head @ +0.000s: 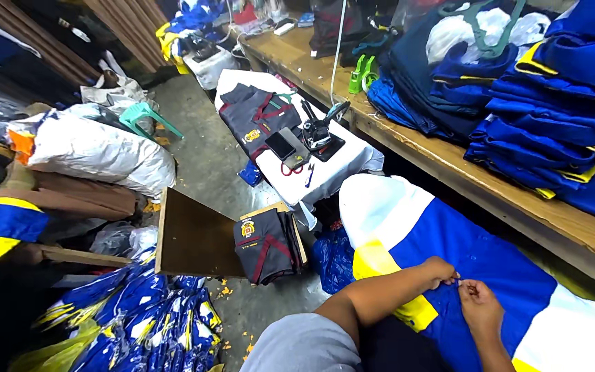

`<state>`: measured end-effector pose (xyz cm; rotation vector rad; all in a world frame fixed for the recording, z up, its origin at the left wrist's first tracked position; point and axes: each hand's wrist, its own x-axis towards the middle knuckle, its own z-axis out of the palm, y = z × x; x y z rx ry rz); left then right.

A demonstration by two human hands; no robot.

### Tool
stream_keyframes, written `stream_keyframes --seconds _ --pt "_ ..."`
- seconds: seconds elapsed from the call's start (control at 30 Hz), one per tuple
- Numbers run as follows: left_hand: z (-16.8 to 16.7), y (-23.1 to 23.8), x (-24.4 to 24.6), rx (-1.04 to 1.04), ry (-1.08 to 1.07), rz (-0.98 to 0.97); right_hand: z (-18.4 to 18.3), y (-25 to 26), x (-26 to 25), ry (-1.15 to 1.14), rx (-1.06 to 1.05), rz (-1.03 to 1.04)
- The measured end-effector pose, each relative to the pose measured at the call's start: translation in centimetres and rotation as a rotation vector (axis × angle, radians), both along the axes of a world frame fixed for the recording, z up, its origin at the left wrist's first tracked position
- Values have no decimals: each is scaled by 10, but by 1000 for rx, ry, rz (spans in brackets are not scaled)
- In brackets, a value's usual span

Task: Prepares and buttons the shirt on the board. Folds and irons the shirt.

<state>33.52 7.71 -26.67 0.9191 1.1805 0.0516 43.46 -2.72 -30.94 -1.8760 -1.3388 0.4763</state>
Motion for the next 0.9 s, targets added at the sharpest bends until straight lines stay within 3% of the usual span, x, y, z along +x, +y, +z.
stream_keyframes --seconds 0.13,0.3,0.4,0.57,0.73,0.9 --pt "6 -3 0 -23 20 23 -10 -2 1 16 95 7" --pt "-2 -4 -1 218 45 -240 12 5 7 658 -233 -213" --pt "-1 -2 -6 310 52 -368 13 12 9 884 -321 -306" --pt "-8 -3 -7 194 -10 -226 5 17 18 1117 -362 -327" --pt "-6 -4 -10 75 -46 -148 0 15 28 1214 -402 -286" --pt "-7 -2 -10 114 -26 -136 2 16 26 962 -407 -202"
